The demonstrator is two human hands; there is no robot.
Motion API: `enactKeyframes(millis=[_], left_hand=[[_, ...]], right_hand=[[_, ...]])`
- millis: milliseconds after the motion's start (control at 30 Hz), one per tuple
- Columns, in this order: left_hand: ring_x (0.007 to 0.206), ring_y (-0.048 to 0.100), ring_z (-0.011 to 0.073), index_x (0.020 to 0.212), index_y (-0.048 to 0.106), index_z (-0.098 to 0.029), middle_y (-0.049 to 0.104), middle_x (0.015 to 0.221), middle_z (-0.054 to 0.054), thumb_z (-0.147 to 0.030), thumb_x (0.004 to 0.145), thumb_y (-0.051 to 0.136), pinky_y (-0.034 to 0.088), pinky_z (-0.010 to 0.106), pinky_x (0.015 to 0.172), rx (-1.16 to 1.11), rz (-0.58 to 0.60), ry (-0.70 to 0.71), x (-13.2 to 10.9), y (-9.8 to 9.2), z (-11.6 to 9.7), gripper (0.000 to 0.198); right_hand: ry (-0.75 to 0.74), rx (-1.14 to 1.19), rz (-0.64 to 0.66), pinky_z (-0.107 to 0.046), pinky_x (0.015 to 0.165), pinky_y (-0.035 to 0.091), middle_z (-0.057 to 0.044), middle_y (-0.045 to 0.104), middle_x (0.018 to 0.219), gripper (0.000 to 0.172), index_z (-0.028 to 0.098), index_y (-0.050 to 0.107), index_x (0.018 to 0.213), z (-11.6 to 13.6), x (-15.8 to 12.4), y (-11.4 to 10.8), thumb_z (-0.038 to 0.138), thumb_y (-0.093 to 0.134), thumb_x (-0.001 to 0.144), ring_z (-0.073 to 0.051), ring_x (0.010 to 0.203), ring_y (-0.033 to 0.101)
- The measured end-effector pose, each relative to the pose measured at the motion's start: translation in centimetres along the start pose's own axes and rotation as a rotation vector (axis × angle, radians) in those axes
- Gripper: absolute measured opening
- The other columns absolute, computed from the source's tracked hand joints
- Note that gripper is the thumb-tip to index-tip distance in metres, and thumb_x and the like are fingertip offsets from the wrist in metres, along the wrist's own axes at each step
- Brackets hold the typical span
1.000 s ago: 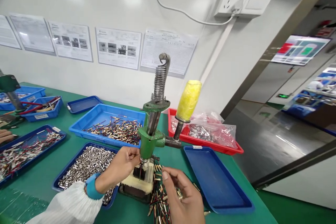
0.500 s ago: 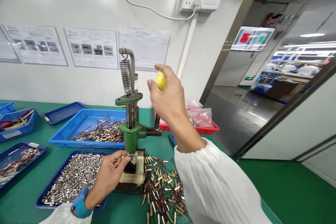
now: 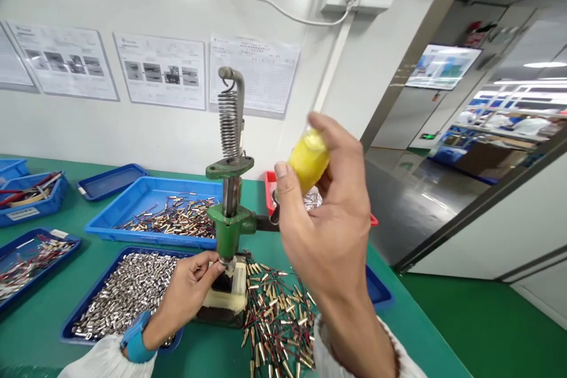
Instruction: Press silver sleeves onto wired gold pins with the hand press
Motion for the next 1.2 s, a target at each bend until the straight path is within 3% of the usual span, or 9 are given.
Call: enactKeyframes(millis=[133, 200, 267, 400, 533, 767, 967, 1067, 1200], left_hand=[[0.079, 0.064, 0.0207, 0.085, 0.075, -0.012, 0.073, 0.08, 0.007, -0.048, 0.071, 0.081, 0.048, 0.029, 0.074, -0.311, -0.168, -0.129, 1.4, -2.0, 1.3, 0.039], [0.069, 0.059, 0.0144, 0.082, 0.073, -0.012, 0.07, 0.077, 0.004, -0.043, 0.065, 0.087, 0.046, 0.024, 0.064, -0.369, -0.319, -0.166, 2.4, -4.4, 1.4, 0.038], [0.055, 0.049, 0.0071, 0.081, 0.071, -0.012, 0.063, 0.068, -0.002, -0.033, 0.065, 0.09, 0.038, 0.018, 0.051, -0.441, -0.438, -0.209, 3.1, -6.9, 1.3, 0.032], [0.05, 0.048, 0.0054, 0.08, 0.066, -0.01, 0.054, 0.063, -0.003, -0.013, 0.091, 0.064, 0.038, 0.014, 0.044, -0.634, -0.486, -0.358, 3.0, -9.2, 1.7, 0.011], [0.06, 0.06, 0.0067, 0.094, 0.065, -0.004, 0.063, 0.079, 0.007, 0.006, 0.093, 0.043, 0.052, 0.013, 0.054, -0.688, -0.445, -0.529, 0.1, -8.6, 3.2, 0.024], [0.038, 0.036, 0.0012, 0.095, 0.065, -0.005, 0.045, 0.061, -0.004, -0.011, 0.099, 0.05, 0.026, 0.009, 0.03, -0.785, -0.379, -0.611, -3.1, -6.2, 6.3, 0.017], [0.054, 0.056, 0.0049, 0.096, 0.073, -0.005, 0.062, 0.072, 0.004, -0.001, 0.094, 0.053, 0.049, 0.011, 0.048, -0.669, -0.37, -0.543, -3.1, -7.0, 5.7, 0.02], [0.069, 0.066, 0.0082, 0.093, 0.074, -0.007, 0.071, 0.088, 0.01, 0.003, 0.092, 0.055, 0.058, 0.015, 0.064, -0.681, -0.4, -0.546, -3.5, -6.7, 5.2, 0.022], [0.05, 0.057, 0.0043, 0.081, 0.073, -0.006, 0.064, 0.071, 0.005, -0.01, 0.093, 0.06, 0.05, 0.01, 0.044, -0.735, -0.362, -0.606, -4.0, -4.8, 5.5, 0.018]], right_hand=[[0.278, -0.047, -0.054, -0.042, 0.095, 0.053, -0.012, 0.063, 0.122, 0.045, 0.023, 0.047, 0.137, -8.3, -4.9, -1.0, 0.036, 0.055, 0.095, -0.024, 0.112, 0.064], [0.393, -0.266, 0.288, -0.037, 0.087, 0.055, -0.014, 0.067, 0.117, 0.039, 0.016, 0.053, 0.128, -13.1, -9.2, 1.9, 0.038, 0.035, 0.101, -0.022, 0.104, 0.067], [0.416, -0.329, 0.521, -0.036, 0.081, 0.055, -0.013, 0.072, 0.102, 0.034, 0.014, 0.066, 0.112, -16.4, -13.5, 4.2, 0.034, 0.045, 0.096, -0.024, 0.091, 0.069], [0.409, -0.471, 0.769, -0.035, 0.085, 0.048, -0.012, 0.073, 0.092, 0.017, 0.017, 0.076, 0.089, -18.7, -18.5, 7.5, 0.018, 0.06, 0.083, -0.027, 0.092, 0.067], [0.43, -0.564, 0.86, -0.033, 0.082, 0.043, -0.013, 0.072, 0.09, 0.018, 0.017, 0.074, 0.079, -19.1, -19.5, 8.8, 0.013, 0.058, 0.084, -0.027, 0.093, 0.066], [0.538, -0.403, 0.744, -0.03, 0.069, 0.043, -0.008, 0.071, 0.076, 0.012, 0.017, 0.067, 0.074, -19.6, -19.1, 7.7, 0.016, 0.056, 0.08, -0.022, 0.073, 0.065], [0.695, -0.053, 0.476, -0.032, 0.066, 0.054, -0.01, 0.072, 0.084, 0.042, 0.013, 0.062, 0.098, -18.9, -17.7, 4.9, 0.052, 0.049, 0.088, -0.022, 0.072, 0.068], [0.885, 0.233, 0.363, -0.032, 0.068, 0.058, -0.01, 0.073, 0.09, 0.052, 0.013, 0.063, 0.109, -17.4, -18.4, 4.0, 0.057, 0.066, 0.08, -0.022, 0.074, 0.07], [1.069, 0.567, 0.277, -0.031, 0.075, 0.058, -0.007, 0.073, 0.088, 0.041, 0.017, 0.07, 0.094, -14.4, -20.4, 4.8, 0.047, 0.083, 0.069, -0.02, 0.077, 0.069]])
Point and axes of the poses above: each hand's wrist, its own x-axis towards the middle knuckle, its own y-axis out of the palm, z = x × y, the point moved 10 cm from there along x, towards the middle knuckle
